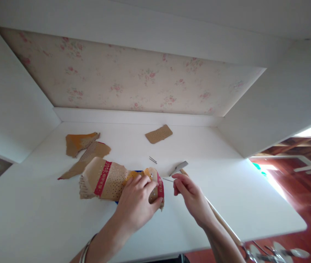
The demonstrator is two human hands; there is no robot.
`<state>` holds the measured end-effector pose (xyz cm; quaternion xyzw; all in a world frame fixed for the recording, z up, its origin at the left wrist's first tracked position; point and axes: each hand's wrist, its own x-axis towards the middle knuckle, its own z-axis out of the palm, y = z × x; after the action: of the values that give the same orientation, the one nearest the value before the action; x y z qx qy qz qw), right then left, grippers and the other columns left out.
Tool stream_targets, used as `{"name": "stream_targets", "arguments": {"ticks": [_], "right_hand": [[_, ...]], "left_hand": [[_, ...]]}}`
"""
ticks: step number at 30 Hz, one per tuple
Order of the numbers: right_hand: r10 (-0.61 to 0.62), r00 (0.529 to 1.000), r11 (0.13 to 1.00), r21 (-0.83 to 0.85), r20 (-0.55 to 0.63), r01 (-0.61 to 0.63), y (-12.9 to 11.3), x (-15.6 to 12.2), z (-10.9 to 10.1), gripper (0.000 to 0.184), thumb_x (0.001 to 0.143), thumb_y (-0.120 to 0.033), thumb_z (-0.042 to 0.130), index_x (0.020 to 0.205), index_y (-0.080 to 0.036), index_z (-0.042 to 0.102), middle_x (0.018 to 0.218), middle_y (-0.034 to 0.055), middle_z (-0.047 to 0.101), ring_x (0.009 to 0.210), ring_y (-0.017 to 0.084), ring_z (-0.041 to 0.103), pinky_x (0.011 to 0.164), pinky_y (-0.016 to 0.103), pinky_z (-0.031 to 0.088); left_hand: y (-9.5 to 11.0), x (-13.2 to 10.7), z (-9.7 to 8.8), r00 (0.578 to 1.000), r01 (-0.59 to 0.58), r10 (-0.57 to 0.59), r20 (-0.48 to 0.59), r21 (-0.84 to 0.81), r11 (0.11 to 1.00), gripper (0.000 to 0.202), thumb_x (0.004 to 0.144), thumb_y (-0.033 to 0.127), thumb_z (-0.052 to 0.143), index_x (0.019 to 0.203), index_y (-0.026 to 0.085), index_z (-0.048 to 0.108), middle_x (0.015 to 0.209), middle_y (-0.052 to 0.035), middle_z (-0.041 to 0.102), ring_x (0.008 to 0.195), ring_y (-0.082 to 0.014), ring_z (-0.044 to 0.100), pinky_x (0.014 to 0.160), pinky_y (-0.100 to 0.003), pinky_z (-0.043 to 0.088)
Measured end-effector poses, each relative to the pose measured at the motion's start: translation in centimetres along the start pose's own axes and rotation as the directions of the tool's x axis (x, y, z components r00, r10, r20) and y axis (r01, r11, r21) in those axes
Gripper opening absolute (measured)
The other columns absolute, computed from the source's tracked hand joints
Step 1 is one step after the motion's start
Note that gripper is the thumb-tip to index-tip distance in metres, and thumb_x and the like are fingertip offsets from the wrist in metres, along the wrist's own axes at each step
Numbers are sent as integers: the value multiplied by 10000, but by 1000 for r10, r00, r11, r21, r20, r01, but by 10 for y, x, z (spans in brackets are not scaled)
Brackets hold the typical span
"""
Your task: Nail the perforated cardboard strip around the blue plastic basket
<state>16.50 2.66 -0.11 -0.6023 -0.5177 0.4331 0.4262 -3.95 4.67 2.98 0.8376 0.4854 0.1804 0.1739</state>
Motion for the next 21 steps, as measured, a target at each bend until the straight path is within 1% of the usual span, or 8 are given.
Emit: {"name": "stream_targets", "arguments": {"ticks": [3, 8, 11, 13, 15, 17, 19, 21], "right_hand": [[30, 997, 996, 80, 76, -36, -8, -8, 4, 256, 966, -396, 489, 995, -201, 654, 743, -11, 572, 718, 155, 554, 720, 298, 442], [56, 980, 980, 178, 189, -91, -17, -17, 9, 248, 964, -357, 473, 943, -202, 665, 716, -11, 572, 728, 159, 539, 716, 297, 428], [21, 984, 974, 218, 180, -60, -21, -20, 12, 267, 967, -304, 455, 779, -206, 617, 726, -14, 565, 728, 146, 529, 716, 280, 426], [13, 989, 970, 238, 147, -48, -22, -21, 13, 271, 954, -250, 463, 727, -205, 603, 735, -18, 562, 727, 135, 524, 726, 268, 429], [51, 990, 961, 265, 129, -84, -23, -23, 13, 238, 954, -239, 475, 792, -209, 647, 728, -20, 580, 728, 130, 537, 748, 263, 439], [90, 986, 936, 327, 143, -133, -25, -24, 13, 203, 962, -282, 501, 899, -214, 682, 725, -13, 625, 741, 134, 574, 771, 268, 461], [97, 980, 909, 386, 175, -158, -27, -26, 12, 157, 934, -324, 583, 961, -219, 696, 772, 4, 680, 786, 147, 622, 785, 272, 486], [76, 978, 905, 397, 192, -149, -29, -28, 11, 142, 885, -324, 670, 982, -225, 702, 831, 20, 720, 818, 162, 658, 777, 271, 511]], "left_hand": [[-1, 2, 1, 1000, -3, 3, 0, 6, 1000, 231, 824, 337, 674, 1045, 278, 699, 921, -49, 640, 950, -260, 579, 872, -407, 454], [-2, 2, 2, 1000, 7, -7, -18, -30, 1000, 215, 837, 341, 655, 1039, 283, 705, 894, -40, 626, 931, -246, 579, 873, -402, 443], [-4, 2, 5, 999, 10, -12, -36, -34, 999, 208, 844, 346, 650, 1036, 281, 701, 897, -37, 626, 934, -244, 581, 874, -400, 434], [-6, 1, 8, 999, 11, -12, -41, -31, 999, 209, 845, 356, 653, 1034, 281, 699, 896, -33, 629, 943, -248, 581, 877, -404, 428], [-8, 1, 10, 999, 12, -13, -45, -27, 1000, 211, 846, 363, 653, 1034, 278, 696, 895, -31, 632, 947, -253, 581, 877, -408, 423], [-10, 0, 10, 999, 16, -17, -42, -36, 999, 229, 844, 367, 657, 1049, 270, 691, 904, -32, 639, 951, -257, 583, 884, -413, 418], [-10, 1, 9, 999, 30, -32, -33, -65, 997, 277, 833, 378, 672, 1082, 258, 678, 930, -33, 649, 959, -260, 585, 892, -416, 416], [-11, 2, 8, 998, 54, -56, -15, -97, 994, 340, 812, 393, 695, 1115, 242, 662, 957, -36, 656, 966, -263, 588, 891, -414, 419]]}}
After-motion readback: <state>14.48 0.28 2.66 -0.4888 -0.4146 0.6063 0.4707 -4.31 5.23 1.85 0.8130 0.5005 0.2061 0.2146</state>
